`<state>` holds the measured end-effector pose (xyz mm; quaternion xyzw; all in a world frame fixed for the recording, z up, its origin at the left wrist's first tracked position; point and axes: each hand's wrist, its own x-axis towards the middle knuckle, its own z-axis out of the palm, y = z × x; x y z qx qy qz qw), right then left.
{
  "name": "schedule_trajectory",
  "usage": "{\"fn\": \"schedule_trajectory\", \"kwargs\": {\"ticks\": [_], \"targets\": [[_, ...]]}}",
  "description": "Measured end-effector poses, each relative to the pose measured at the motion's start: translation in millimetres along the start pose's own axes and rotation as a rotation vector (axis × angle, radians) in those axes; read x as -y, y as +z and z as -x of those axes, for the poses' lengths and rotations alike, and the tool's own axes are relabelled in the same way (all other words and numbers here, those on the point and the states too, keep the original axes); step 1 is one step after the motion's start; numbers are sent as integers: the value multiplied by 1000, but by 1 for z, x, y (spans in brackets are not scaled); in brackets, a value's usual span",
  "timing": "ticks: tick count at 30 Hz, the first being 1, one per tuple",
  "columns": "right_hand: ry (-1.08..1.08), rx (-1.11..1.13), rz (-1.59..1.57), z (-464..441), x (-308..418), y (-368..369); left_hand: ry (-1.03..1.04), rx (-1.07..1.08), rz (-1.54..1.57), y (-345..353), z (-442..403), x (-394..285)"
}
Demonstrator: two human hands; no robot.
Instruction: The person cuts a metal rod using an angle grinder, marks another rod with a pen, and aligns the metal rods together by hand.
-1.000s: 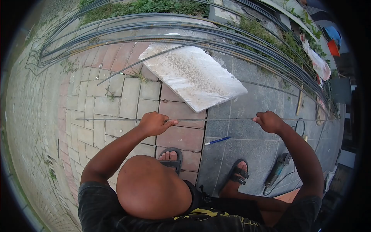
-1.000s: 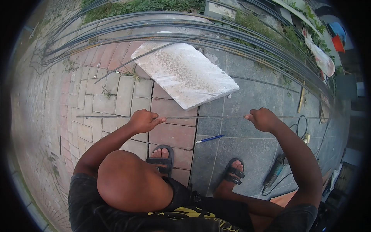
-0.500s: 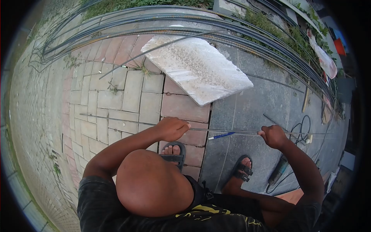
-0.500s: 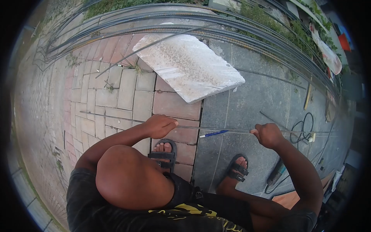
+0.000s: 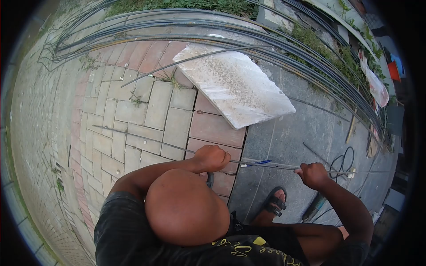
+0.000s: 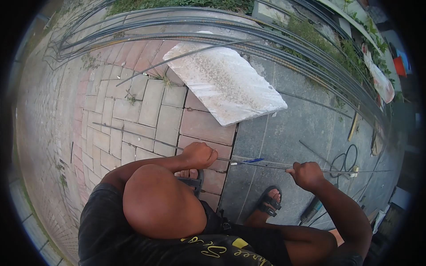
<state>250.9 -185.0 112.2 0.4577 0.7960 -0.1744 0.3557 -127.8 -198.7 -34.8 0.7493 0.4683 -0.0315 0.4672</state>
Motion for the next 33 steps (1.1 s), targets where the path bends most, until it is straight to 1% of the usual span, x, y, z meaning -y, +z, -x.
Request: {"fn": "schedule_trajectory", "kwargs": {"ticks": [3,7,10,13,14,15,17,18,19,20,24,26,27,33], "targets": [[-8,0,-24,-8,4,-6,-33,-47,16,0,-2,6],[-18,-9,-53,-11,7,8,-18,-102,10,1,0,14],[-16,-45,-94,-12,10,19,-44,-72,-39,4,-3,19],[-8,-24,-136,-10,17,21,-17,-56,-80,16,-5,26],[-14,-9,-146,-12,16,19,21,-105,-69,18,-5,28],[-13,8,-157,-10,15,17,56,-90,-76,22,-6,29],[29,32,-163,-10,17,14,35,-136,-101,26,-6,34],[15,70,-168,-10,17,12,72,-125,-110,25,-7,33],[-3,109,-171,-10,16,11,80,-201,-129,24,-6,31],[34,110,-184,-9,17,10,91,-273,-145,24,-5,29],[67,161,-288,-4,23,12,171,-289,-163,30,-5,35],[59,175,-297,-3,27,14,192,-379,-124,34,-5,38],[79,175,-308,-1,28,14,212,-369,-126,35,-5,39],[71,180,-295,4,31,9,172,-379,-149,39,-8,42]]}}
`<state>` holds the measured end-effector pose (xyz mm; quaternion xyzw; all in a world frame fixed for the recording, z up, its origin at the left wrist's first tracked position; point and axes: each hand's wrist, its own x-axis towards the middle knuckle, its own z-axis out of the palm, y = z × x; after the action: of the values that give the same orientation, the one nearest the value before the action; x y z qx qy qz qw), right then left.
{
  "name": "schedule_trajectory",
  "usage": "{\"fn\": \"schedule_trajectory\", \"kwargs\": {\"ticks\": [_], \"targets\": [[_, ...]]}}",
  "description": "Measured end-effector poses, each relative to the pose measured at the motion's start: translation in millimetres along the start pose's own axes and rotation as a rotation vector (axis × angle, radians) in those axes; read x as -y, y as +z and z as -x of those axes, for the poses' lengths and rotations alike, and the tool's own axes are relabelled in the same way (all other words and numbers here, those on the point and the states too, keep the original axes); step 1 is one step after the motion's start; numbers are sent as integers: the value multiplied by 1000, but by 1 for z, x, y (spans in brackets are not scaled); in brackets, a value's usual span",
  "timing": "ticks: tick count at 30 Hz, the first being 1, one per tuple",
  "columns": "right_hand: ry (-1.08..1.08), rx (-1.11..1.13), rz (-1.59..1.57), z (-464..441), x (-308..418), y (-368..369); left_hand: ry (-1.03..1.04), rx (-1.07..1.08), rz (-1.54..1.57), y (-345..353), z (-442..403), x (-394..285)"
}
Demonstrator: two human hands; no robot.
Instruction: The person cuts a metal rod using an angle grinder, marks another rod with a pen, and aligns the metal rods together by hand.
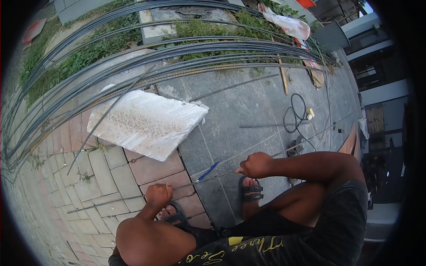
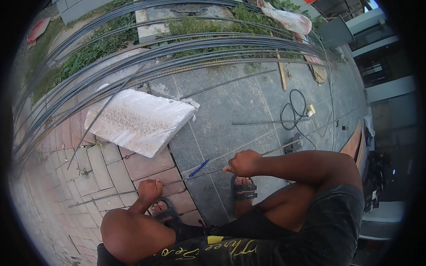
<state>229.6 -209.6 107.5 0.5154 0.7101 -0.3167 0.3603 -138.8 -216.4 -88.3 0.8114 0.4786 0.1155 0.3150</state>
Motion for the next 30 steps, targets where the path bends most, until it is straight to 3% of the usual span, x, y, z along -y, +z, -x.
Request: {"fn": "schedule_trajectory", "kwargs": {"ticks": [12,30], "targets": [[97,146,-62,10,19,-11,38,-48,18,6,3,8],[157,121,-10,28,40,-8,79,3,48,-4,0,8]]}}
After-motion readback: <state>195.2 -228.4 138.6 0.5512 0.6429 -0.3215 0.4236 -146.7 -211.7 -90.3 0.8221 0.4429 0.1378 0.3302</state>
